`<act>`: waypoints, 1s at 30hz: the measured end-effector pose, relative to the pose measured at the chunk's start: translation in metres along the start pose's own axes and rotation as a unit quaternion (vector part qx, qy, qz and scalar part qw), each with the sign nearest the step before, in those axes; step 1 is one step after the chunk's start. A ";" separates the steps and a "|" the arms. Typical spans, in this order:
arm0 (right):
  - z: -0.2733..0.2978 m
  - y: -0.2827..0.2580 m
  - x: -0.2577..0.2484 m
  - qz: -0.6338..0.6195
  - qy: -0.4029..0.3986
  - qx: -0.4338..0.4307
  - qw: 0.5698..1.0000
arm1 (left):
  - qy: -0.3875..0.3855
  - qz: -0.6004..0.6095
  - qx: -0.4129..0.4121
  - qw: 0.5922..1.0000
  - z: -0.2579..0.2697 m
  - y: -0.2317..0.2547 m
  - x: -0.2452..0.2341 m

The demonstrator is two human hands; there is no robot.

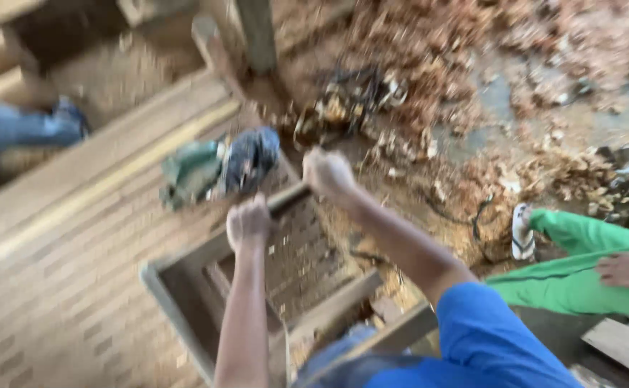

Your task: The person sands the top rail of a wooden chair frame using a small piece of sandpaper. They rub the sandpaper back and forth along the curved and grooved surfaces of the rail, then flip the chair frame over to continue sanding the underside.

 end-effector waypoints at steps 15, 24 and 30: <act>-0.010 0.024 0.037 -0.120 -0.072 -0.120 0.983 | -0.069 -0.012 -0.052 0.996 -0.031 -0.031 0.080; -0.040 0.029 0.042 -0.099 -0.106 0.093 0.985 | -0.089 0.011 -0.061 0.994 -0.028 -0.028 0.070; -0.014 0.030 0.044 -0.167 -0.159 -0.019 0.973 | -0.061 -0.016 -0.051 0.997 -0.024 -0.022 0.061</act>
Point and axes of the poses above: each hand's wrist, its own z-axis away from the middle knuckle, its own x-axis out of the palm, y = z × x, the point moved 6 cm from there along -z, towards the middle knuckle, and after that the axes turned 5 degrees about z, right-handed, at the moved point
